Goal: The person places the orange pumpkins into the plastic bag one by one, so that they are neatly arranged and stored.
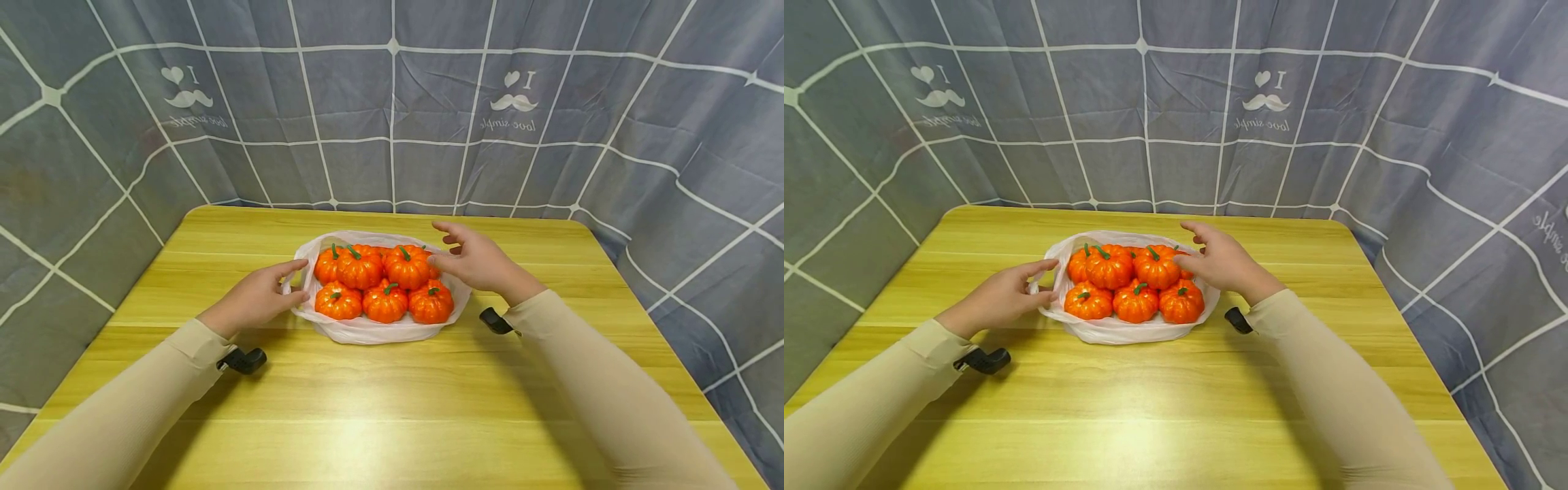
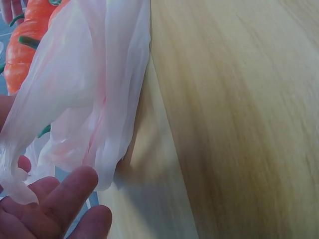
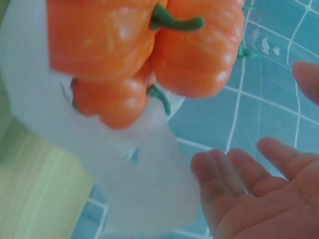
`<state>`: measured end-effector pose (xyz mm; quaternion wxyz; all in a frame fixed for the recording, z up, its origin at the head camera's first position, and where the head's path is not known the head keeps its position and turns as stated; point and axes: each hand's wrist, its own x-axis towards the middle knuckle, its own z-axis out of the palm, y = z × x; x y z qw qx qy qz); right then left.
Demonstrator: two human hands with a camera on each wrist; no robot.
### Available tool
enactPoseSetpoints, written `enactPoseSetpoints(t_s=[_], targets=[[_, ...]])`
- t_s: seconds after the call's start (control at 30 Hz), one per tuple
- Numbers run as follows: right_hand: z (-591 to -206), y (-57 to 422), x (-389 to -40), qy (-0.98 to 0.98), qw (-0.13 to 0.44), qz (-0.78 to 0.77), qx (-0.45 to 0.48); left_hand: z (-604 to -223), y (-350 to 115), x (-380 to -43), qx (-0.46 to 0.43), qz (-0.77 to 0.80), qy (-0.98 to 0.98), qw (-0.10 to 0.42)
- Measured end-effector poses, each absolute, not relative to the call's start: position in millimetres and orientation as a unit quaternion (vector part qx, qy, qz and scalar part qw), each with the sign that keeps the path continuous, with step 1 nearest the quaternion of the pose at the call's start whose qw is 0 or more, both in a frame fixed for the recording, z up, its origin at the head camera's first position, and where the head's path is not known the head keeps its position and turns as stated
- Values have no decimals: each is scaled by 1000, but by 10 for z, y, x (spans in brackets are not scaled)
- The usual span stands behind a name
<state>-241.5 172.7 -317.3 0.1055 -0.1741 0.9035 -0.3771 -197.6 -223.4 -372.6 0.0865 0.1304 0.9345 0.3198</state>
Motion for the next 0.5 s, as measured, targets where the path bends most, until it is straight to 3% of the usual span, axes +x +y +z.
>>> enactPoseSetpoints(t_s=[0.5], targets=[[-3296, 2276, -2403, 932, 61, -320, -158, -3678, -2401, -1945, 114, 368, 922, 36]])
